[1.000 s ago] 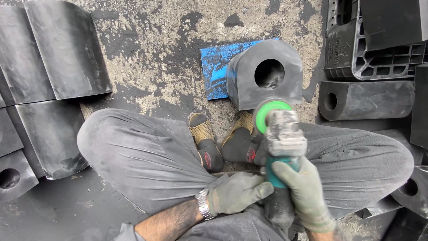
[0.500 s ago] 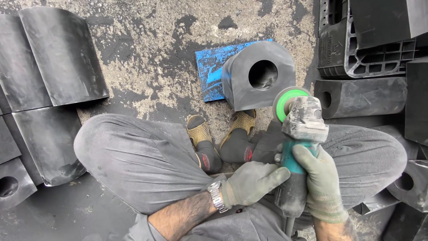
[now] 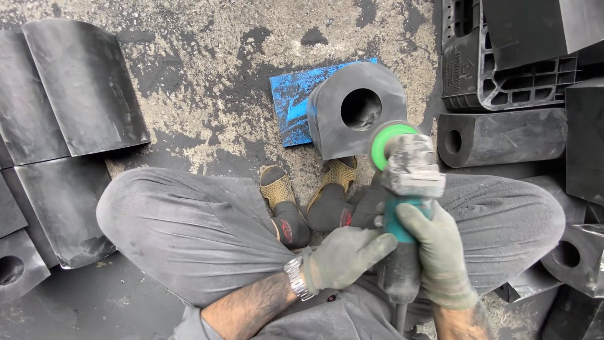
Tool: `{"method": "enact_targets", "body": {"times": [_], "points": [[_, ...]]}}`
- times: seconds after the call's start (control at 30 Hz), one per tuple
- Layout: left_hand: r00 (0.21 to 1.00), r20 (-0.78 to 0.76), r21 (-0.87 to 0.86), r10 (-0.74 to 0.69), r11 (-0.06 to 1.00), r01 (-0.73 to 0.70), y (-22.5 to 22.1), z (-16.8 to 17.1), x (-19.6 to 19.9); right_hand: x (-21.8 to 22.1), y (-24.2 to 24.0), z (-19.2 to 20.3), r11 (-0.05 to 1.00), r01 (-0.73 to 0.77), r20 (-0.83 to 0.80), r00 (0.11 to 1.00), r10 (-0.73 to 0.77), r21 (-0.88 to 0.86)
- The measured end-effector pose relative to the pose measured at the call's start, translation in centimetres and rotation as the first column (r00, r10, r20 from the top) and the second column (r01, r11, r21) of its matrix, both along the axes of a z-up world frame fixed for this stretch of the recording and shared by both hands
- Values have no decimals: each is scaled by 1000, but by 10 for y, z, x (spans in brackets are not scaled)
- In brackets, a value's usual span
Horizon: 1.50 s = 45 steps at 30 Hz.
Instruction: Polishing the surface and edges of large black rubber or plastic industrial components using a handheld angle grinder.
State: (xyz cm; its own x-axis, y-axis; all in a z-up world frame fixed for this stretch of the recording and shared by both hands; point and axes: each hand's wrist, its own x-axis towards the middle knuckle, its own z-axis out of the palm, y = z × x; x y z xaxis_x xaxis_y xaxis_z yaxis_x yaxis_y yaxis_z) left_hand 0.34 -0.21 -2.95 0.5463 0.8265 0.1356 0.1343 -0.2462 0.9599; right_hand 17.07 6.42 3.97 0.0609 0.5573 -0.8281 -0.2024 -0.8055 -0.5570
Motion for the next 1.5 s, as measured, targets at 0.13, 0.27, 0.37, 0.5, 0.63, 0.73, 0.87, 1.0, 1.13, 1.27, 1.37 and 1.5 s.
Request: {"method": "enact_targets", "body": {"times": [0.13, 0.27, 0.37, 0.5, 0.63, 0.73, 0.87, 1.0, 1.13, 1.27, 1.37, 1.5], "points": [[999, -34, 38, -18, 999, 19, -18, -4, -3, 1, -15, 0, 999, 33, -1, 999, -33, -10], [1000, 20, -474, -16, 880, 23, -27, 19, -31, -18, -25, -10, 961, -276, -34, 961, 275, -27], [997, 70, -605, 35, 796, 14, -29, 21, -35, -25, -21, -3, 921, -388, -26, 921, 388, -19], [999, 13, -316, -48, 948, 50, -34, -7, -11, 2, -25, -2, 980, -181, -12, 983, 181, -82], [996, -25, -13, -85, 996, 85, -22, -14, 15, 26, -29, -11, 1000, 3, -16, 1000, -3, -4], [996, -17, -36, -91, 995, 91, -18, 0, 4, 14, -26, -7, 1000, 15, -10, 1000, -15, -17], [997, 5, -471, -72, 880, 66, -15, 27, -25, -7, -30, -12, 985, -170, -113, 979, 168, -10], [996, -21, -571, -84, 819, 57, -11, 25, -17, 6, -36, -17, 987, -159, -98, 983, 155, -30], [986, -70, -523, -149, 847, 90, 17, 24, 14, 36, -36, -9, 995, 88, -117, 990, -82, 48], [879, -124, -49, 461, 882, -469, 70, 30, 9, 71, -45, -8, 925, 208, -106, 977, -183, 318], [540, -314, 419, 781, 624, -659, 112, 7, 0, 78, -44, 7, 866, 275, -239, 953, -186, 418], [432, -387, 192, 815, 529, -826, 148, -65, 7, 88, -52, -2, 882, 241, -237, 959, -154, 405]]}}
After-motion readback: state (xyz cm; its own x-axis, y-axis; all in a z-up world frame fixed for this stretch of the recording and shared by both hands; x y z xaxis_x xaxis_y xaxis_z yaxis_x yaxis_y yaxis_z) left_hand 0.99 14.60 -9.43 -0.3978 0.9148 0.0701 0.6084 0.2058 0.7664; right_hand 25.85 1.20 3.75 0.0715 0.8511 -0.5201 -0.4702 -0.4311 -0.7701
